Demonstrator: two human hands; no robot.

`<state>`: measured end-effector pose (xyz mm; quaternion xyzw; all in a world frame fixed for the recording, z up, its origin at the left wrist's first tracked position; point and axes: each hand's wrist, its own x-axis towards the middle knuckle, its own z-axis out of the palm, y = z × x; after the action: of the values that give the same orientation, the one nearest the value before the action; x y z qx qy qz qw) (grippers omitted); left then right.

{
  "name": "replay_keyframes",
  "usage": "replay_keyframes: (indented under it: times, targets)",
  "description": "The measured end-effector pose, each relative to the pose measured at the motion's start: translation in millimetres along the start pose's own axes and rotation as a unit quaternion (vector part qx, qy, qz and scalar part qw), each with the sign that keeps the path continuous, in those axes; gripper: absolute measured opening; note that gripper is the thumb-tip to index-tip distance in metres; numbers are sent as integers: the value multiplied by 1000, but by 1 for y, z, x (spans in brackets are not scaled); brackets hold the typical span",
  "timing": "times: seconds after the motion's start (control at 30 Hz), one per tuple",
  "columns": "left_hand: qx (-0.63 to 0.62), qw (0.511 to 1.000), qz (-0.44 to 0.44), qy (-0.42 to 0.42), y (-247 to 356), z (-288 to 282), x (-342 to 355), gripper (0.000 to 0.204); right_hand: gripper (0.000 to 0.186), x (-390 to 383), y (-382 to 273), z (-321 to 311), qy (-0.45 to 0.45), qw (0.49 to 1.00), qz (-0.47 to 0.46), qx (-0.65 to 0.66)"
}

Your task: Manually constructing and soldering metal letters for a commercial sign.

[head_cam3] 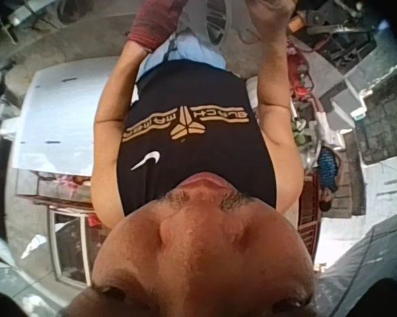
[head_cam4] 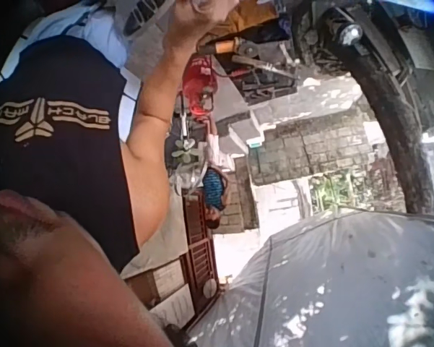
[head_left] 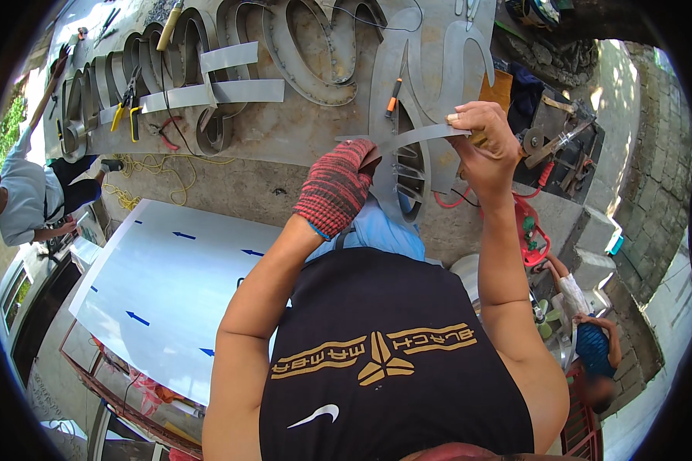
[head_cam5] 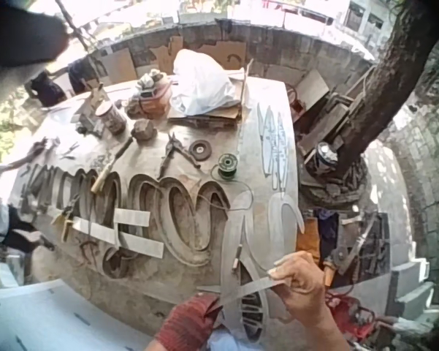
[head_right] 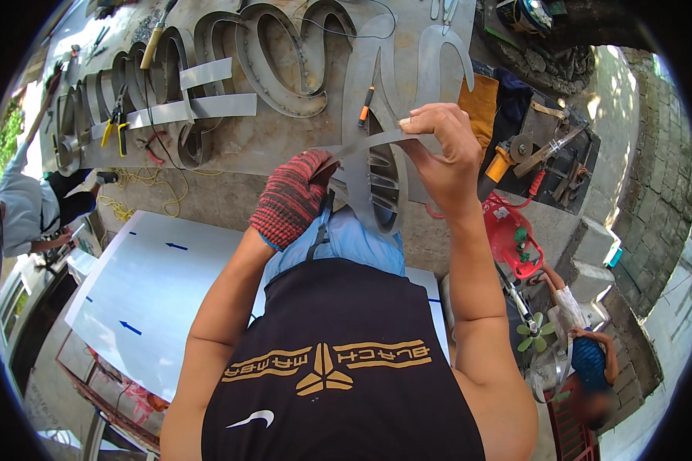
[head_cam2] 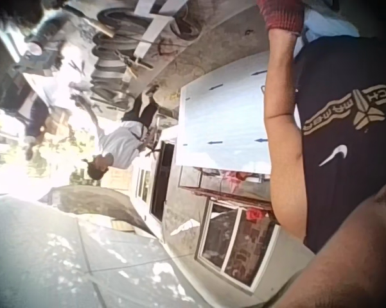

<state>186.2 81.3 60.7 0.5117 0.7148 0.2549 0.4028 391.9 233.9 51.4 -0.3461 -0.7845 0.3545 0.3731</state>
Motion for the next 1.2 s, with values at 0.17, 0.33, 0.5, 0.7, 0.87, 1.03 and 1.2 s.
replay_keyframes:
  times: [0.17, 0.33, 0.5, 0.7, 0.87, 1.03, 1.2]
  targets:
    - [-6, 1000, -12, 19, -9, -6, 7, 33, 29, -21, -11, 6, 19, 1000, 9, -19]
    - [-16, 1000, 1, 13, -20, 8, -5, 34, 28, -30, -11, 10, 24, 998, 11, -53]
    - [-104, 991, -79, -1, -34, 8, 0, 34, 26, -38, -18, 23, 50, 996, 19, -70]
    - [-11, 998, 0, -67, -13, -13, -7, 34, 27, -10, -4, 11, -19, 999, 47, 7]
    - [-18, 995, 0, -99, 10, -17, 4, 34, 29, 4, -17, 12, -72, 996, -21, 38]
    - [9, 993, 1, -121, 12, -10, 12, 28, 33, -1, -28, 20, -18, 998, -10, 53]
    - [2, 997, 8, -75, 3, -2, 5, 26, 31, -14, -30, 31, 11, 1000, 5, 25]
